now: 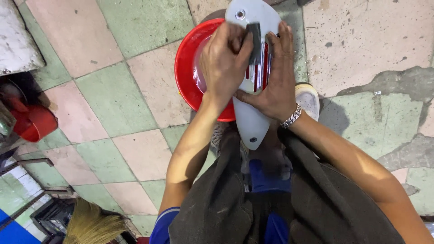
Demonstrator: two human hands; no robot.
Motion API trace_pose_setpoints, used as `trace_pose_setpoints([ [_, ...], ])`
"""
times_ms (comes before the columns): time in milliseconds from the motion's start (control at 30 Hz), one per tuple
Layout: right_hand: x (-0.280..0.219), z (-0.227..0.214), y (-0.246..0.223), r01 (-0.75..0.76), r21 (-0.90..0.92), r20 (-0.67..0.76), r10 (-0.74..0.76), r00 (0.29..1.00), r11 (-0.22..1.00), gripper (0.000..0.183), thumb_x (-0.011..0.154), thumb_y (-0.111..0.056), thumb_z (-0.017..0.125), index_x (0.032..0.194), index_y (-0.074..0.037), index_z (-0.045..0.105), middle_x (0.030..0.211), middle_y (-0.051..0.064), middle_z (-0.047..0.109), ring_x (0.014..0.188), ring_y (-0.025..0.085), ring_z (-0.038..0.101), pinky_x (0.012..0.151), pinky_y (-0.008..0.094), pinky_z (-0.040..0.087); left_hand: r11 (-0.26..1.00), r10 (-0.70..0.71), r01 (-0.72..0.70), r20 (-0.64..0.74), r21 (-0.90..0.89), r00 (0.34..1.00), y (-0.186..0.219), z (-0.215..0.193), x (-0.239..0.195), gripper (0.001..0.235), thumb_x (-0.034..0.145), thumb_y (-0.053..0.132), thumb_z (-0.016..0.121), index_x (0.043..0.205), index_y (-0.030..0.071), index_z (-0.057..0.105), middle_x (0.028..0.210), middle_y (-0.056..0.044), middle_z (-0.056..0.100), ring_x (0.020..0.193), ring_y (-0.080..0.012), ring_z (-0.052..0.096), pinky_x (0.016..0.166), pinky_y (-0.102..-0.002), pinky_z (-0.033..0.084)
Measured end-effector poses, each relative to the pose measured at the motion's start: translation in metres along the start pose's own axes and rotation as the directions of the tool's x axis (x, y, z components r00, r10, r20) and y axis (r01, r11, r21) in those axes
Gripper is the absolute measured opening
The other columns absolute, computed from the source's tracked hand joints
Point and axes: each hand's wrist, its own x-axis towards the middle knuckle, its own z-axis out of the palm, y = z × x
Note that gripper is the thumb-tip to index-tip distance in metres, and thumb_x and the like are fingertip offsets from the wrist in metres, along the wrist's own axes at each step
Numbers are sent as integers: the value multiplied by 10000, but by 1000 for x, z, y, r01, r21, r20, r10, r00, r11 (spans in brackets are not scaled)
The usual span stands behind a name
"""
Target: The person scrubs a white motorcycle part with red stripes using a dark sponge over a red basin. They hold the part with one hand and scrub the surface and edges with the other, occasionally turning the part to clean different areas.
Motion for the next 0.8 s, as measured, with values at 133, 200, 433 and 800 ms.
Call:
trace_pose_setpoints([
  [133, 0, -7, 3, -19, 86, 19, 17, 1000, 996, 1242, 813, -734, 834, 1680, -228, 103, 1765, 90, 22, 1685, 336, 73, 1417, 663, 159, 904, -292, 324, 150, -280, 945, 7, -19, -21, 109, 950, 176, 700, 954, 106, 616, 765, 17, 597, 636, -83, 515, 548, -230, 444],
  [200, 1, -21, 3, -72, 140, 72, 63, 995, 988, 1262, 761, -766, 792, 1686, -288, 80, 1770, 67, -20, 1687, 348, 63, 1388, 726, 184, 778, -437, 488, 218, -395, 873, -2, -27, -33, 125, 946, 165, 725, 1022, 88, 663, 811, 2, 655, 667, -71, 558, 572, -212, 482],
  [433, 1, -55, -15, -241, 139, 128, 224, 966, 961, 1044, 815, -435, 887, 1584, -96, 268, 1453, 248, 487, 1245, 354, 590, 976, 466, 585, 716, -455, 439, 114, -543, 883, -24, -56, -65, 228, 978, 178, 723, 1162, 100, 615, 793, 83, 443, 686, -37, 378, 622, -190, 425],
  [800, 17, -6, -41, 128, 16, 114, -129, 985, 992, 857, 992, -469, 775, 1570, -17, 333, 1481, 256, 549, 1298, 426, 555, 1073, 571, 500, 676, -584, 516, 46, -526, 811, -51, -77, -99, 260, 906, 202, 798, 1116, 78, 705, 785, 38, 631, 716, -52, 542, 658, -193, 483],
])
